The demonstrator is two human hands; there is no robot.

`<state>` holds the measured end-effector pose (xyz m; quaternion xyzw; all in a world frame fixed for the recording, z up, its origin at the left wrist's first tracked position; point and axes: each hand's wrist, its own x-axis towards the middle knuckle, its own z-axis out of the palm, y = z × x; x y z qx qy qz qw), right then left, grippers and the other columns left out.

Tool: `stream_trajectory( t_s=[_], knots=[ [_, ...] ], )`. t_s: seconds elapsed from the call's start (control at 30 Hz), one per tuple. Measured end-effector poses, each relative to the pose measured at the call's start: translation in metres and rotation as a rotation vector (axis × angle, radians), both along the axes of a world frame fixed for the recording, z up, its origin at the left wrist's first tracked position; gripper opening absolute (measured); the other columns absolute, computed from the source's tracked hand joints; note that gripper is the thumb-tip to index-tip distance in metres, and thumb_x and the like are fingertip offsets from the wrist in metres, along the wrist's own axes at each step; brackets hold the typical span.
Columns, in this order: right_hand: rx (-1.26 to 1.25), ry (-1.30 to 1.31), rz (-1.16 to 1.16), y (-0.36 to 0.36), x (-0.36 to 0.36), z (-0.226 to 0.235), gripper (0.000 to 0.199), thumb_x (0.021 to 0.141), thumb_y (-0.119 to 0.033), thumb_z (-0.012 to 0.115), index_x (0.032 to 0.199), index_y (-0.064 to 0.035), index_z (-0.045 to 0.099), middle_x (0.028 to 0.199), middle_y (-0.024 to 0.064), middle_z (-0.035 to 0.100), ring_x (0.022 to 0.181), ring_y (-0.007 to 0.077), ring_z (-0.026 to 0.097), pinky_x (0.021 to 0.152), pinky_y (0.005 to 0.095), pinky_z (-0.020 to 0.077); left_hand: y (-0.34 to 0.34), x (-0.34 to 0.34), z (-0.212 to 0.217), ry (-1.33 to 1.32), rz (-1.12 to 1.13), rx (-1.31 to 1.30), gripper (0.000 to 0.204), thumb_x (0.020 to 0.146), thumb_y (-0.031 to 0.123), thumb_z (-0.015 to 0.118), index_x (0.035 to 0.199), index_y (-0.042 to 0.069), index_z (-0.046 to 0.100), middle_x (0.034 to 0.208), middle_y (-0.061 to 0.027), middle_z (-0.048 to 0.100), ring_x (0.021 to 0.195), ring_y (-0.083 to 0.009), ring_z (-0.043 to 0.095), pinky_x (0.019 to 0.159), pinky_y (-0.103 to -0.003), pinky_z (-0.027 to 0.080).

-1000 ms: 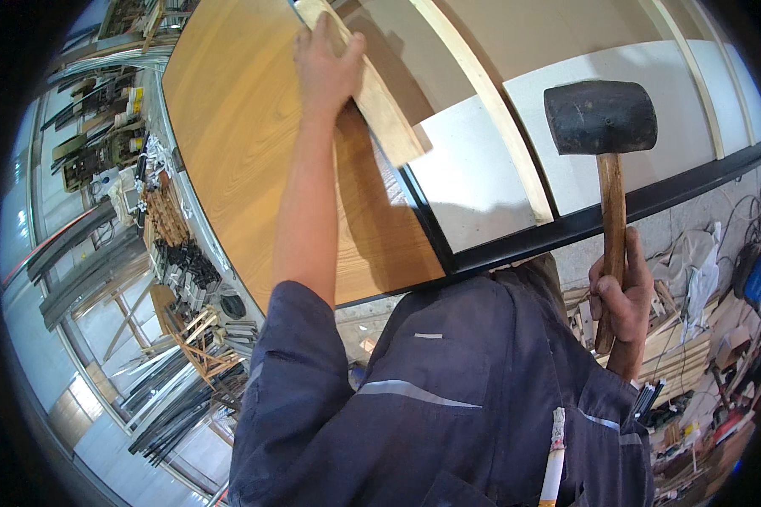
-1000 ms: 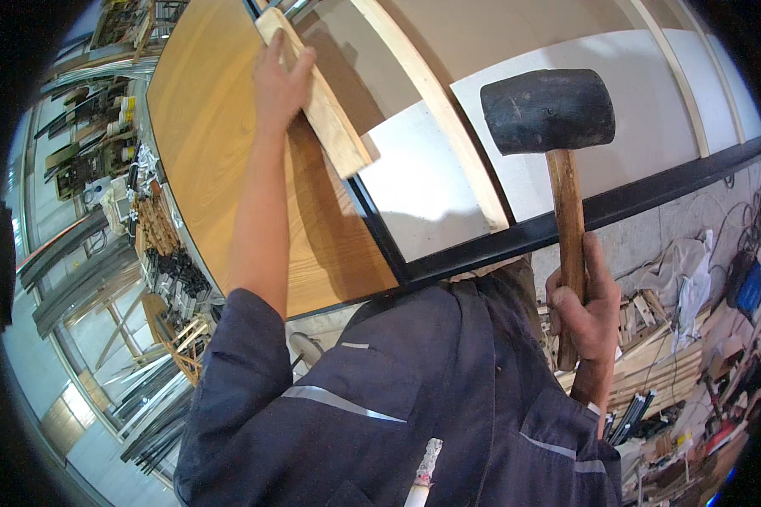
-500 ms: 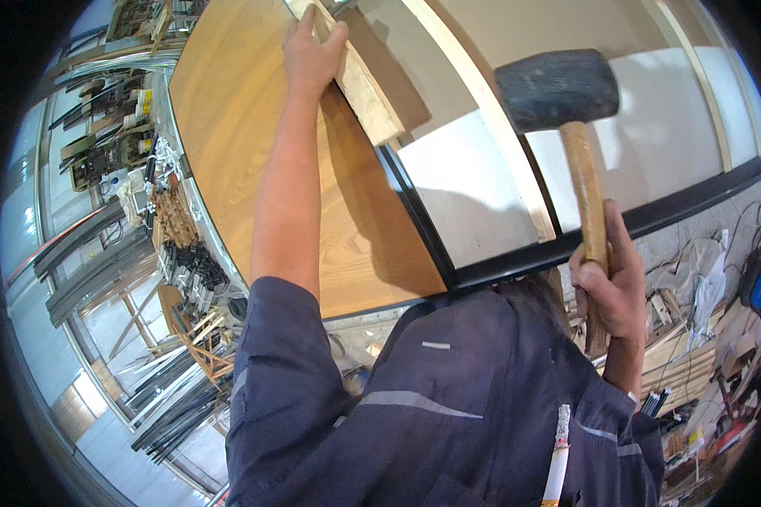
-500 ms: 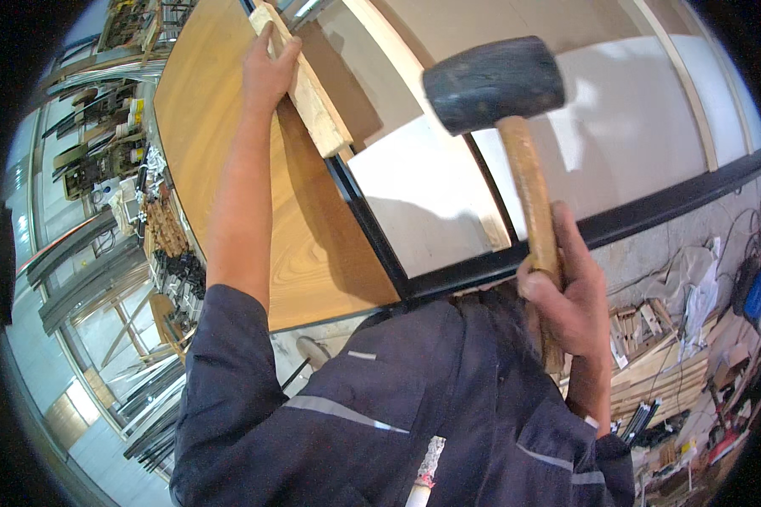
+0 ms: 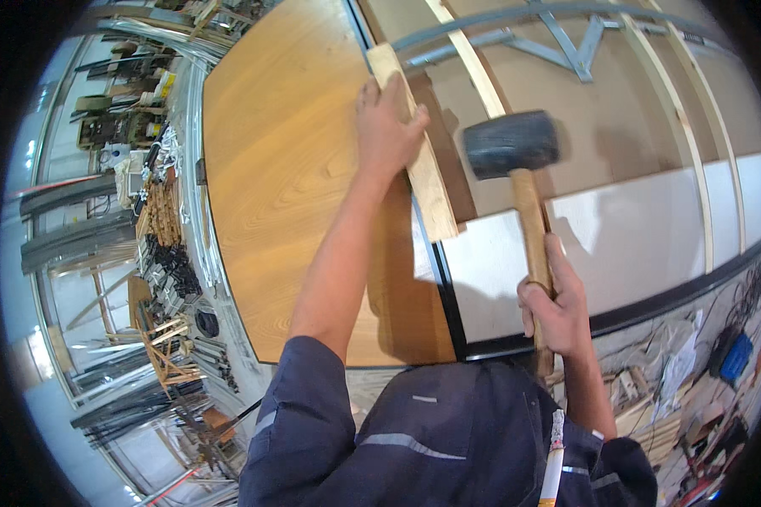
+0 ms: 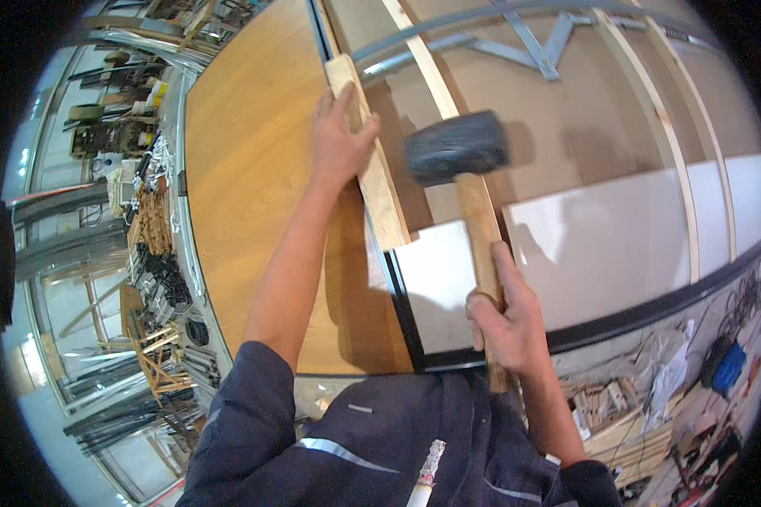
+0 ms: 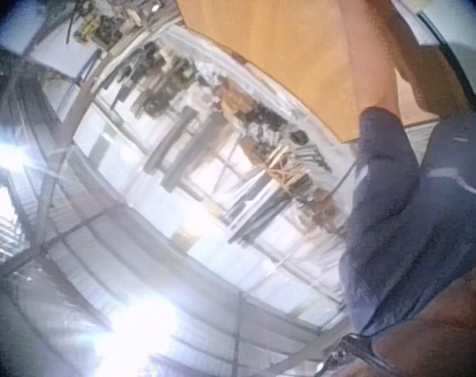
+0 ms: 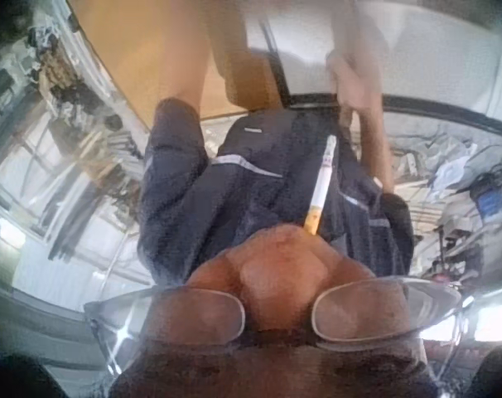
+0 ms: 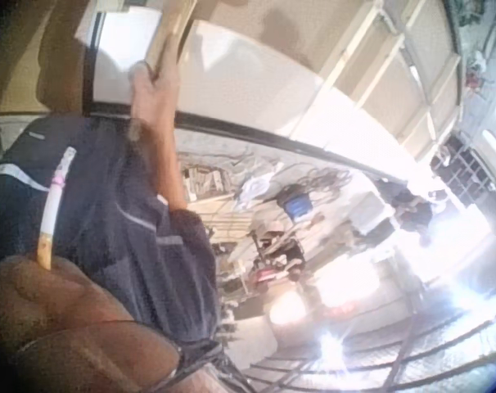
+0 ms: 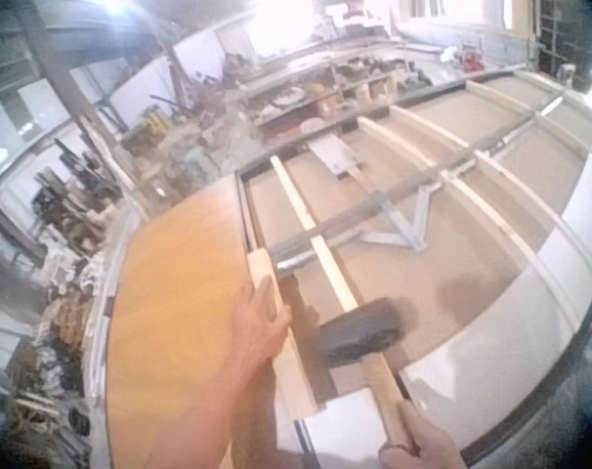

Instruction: The person assembles a wooden panel structure by tapping wooden strips into place with a rubber mallet, then uses a nail gun to fasten the frame. They apply sealant along the frame edges and position a large white panel onto the assembly.

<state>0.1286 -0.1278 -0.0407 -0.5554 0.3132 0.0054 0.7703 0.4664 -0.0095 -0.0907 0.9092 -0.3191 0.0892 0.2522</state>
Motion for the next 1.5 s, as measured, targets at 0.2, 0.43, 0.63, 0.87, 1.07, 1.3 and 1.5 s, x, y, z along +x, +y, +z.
stream_trajectory(
  t_s=[0.2, 0.43, 0.63, 0.87, 1.07, 1.3, 1.5],
  knots=[
    [0.053, 0.117, 0.183, 0.006, 0.021, 0.008, 0.080, 0.091, -0.005, 0.063, 0.160, 0.0048, 0.023, 0.081, 0.0066, 0.060, 0.058, 0.0124, 0.057, 0.052, 0.0296, 0.0505, -0.005, 0.006, -0.001, 0.000, 0.008, -0.010, 0.071, 0.084, 0.035, 0.072, 0.146, 0.005, 0.052, 0.150, -0.0382, 0.040, 0.141, -0.0526, 0.036, 0.118, -0.055, 0.031],
    [0.004, 0.065, 0.132, -0.015, 0.060, 0.017, 0.080, 0.091, -0.004, 0.063, 0.159, 0.0063, 0.023, 0.078, 0.0053, 0.060, 0.056, 0.0116, 0.057, 0.050, 0.0290, 0.0500, -0.019, 0.056, 0.000, 0.009, 0.062, -0.014, 0.071, 0.084, 0.033, 0.073, 0.147, 0.008, 0.053, 0.153, -0.0335, 0.041, 0.142, -0.0507, 0.037, 0.118, -0.052, 0.033],
    [0.016, 0.065, 0.195, -0.030, 0.100, 0.012, 0.078, 0.091, -0.003, 0.061, 0.159, 0.0055, 0.025, 0.077, 0.0049, 0.061, 0.056, 0.0113, 0.056, 0.050, 0.0287, 0.0497, -0.033, 0.118, -0.009, 0.026, 0.074, -0.057, 0.071, 0.084, 0.033, 0.074, 0.146, 0.006, 0.054, 0.152, -0.0336, 0.043, 0.142, -0.0505, 0.038, 0.118, -0.051, 0.034],
    [-0.153, -0.048, 0.189, -0.038, 0.138, -0.018, 0.076, 0.091, -0.004, 0.060, 0.159, 0.0045, 0.027, 0.082, 0.0062, 0.063, 0.060, 0.0121, 0.058, 0.051, 0.0281, 0.0500, -0.059, 0.192, -0.015, -0.027, 0.050, -0.100, 0.072, 0.082, 0.036, 0.073, 0.142, 0.000, 0.057, 0.144, -0.0353, 0.050, 0.137, -0.0482, 0.044, 0.116, -0.050, 0.036],
    [-0.039, 0.015, 0.236, -0.064, 0.172, 0.005, 0.079, 0.088, -0.002, 0.059, 0.159, 0.0072, 0.025, 0.084, 0.0064, 0.063, 0.068, 0.0108, 0.059, 0.055, 0.0286, 0.0506, -0.065, 0.243, -0.020, -0.066, 0.088, -0.062, 0.075, 0.080, 0.041, 0.074, 0.139, -0.002, 0.058, 0.140, -0.0342, 0.055, 0.131, -0.0479, 0.051, 0.113, -0.050, 0.039],
    [-0.200, -0.206, 0.087, -0.102, 0.251, 0.008, 0.084, 0.084, -0.005, 0.057, 0.159, 0.0084, 0.021, 0.081, 0.0066, 0.062, 0.055, 0.0110, 0.056, 0.049, 0.0268, 0.0481, -0.079, 0.262, -0.003, 0.007, 0.176, -0.146, 0.075, 0.075, 0.042, 0.079, 0.125, -0.010, 0.059, 0.124, -0.0307, 0.063, 0.120, -0.0428, 0.059, 0.104, -0.047, 0.047],
    [-0.200, -0.341, 0.151, -0.117, 0.339, 0.025, 0.082, 0.085, -0.005, 0.054, 0.160, 0.0040, 0.023, 0.073, 0.0058, 0.057, 0.048, 0.0130, 0.053, 0.043, 0.0281, 0.0451, -0.085, 0.266, 0.005, 0.076, 0.251, -0.175, 0.072, 0.071, 0.037, 0.083, 0.120, -0.010, 0.058, 0.115, -0.0285, 0.065, 0.112, -0.0414, 0.060, 0.099, -0.047, 0.049]
  ],
)
